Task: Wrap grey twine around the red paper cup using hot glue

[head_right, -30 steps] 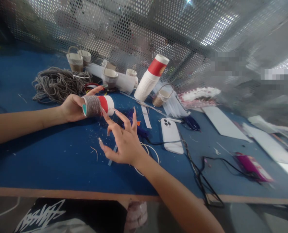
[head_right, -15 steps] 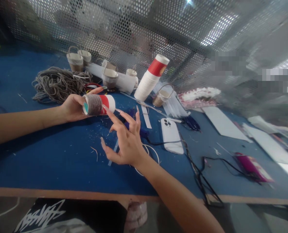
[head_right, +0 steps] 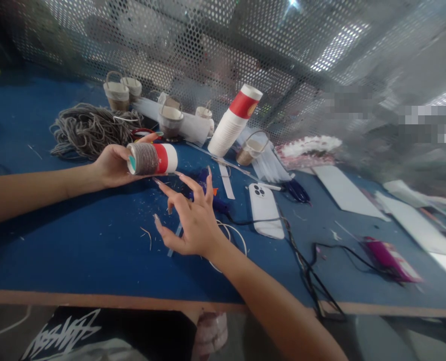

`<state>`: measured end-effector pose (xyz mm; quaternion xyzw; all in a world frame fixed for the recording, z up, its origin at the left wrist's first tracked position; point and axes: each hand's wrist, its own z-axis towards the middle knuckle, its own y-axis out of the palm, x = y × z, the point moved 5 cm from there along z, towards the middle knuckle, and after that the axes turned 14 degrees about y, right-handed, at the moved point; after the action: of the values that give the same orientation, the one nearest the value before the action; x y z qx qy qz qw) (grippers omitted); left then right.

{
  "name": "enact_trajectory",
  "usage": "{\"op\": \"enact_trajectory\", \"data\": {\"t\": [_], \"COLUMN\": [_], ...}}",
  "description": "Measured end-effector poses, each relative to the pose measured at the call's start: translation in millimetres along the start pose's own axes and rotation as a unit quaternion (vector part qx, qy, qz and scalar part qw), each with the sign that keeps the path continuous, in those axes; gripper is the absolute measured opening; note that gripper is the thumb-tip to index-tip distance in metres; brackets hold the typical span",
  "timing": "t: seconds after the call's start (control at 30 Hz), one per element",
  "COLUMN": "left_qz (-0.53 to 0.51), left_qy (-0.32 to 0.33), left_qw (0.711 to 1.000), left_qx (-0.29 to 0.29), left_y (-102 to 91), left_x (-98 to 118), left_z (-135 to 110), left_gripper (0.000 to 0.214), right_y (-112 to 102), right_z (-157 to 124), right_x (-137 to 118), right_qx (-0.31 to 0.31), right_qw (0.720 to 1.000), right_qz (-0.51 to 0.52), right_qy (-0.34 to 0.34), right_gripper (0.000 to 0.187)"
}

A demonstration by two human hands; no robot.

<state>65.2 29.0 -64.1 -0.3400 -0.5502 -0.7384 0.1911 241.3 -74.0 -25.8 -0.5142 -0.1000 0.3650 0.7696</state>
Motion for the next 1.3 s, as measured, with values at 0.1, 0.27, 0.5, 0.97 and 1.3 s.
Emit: {"op": "enact_trajectory", "data": {"t": [0.1,0.27,0.5,0.97,1.3], "left_qz": [-0.016,-0.023,0.024,0.017,-0.009], "left_qy": [-0.011,-0.012,0.006,0.005,-0.031], "left_qw": [1.0,0.999,0.998,0.998,0.999], "left_qx": [0.024,-0.031,-0.058,-0.055,-0.021], "left_y": [1.3,0.5,-2.5,-3.7,4.1], "left_x": [-1,-3,0,-2,-4], "left_z": [-1,0,-1,1,-3], "left_gripper": [0.102,0.1,0.094,0.093,0.101], "right_y": [-1,-11,-2,-1,-3], "right_z": [-1,-4,-1,-2,-1], "right_x": [-2,-2,0,-2,-3], "right_qx": [0.014,0.122,0.043,0.006,0.056], "right_qw": [1.0,0.991,0.998,0.998,0.998], "right_qz": [0.004,0.044,0.037,0.057,0.036], "right_qy": [-0.009,-0.012,0.01,-0.013,-0.003], "right_gripper": [0.032,0.018,0.021,0.006,0.02]}}
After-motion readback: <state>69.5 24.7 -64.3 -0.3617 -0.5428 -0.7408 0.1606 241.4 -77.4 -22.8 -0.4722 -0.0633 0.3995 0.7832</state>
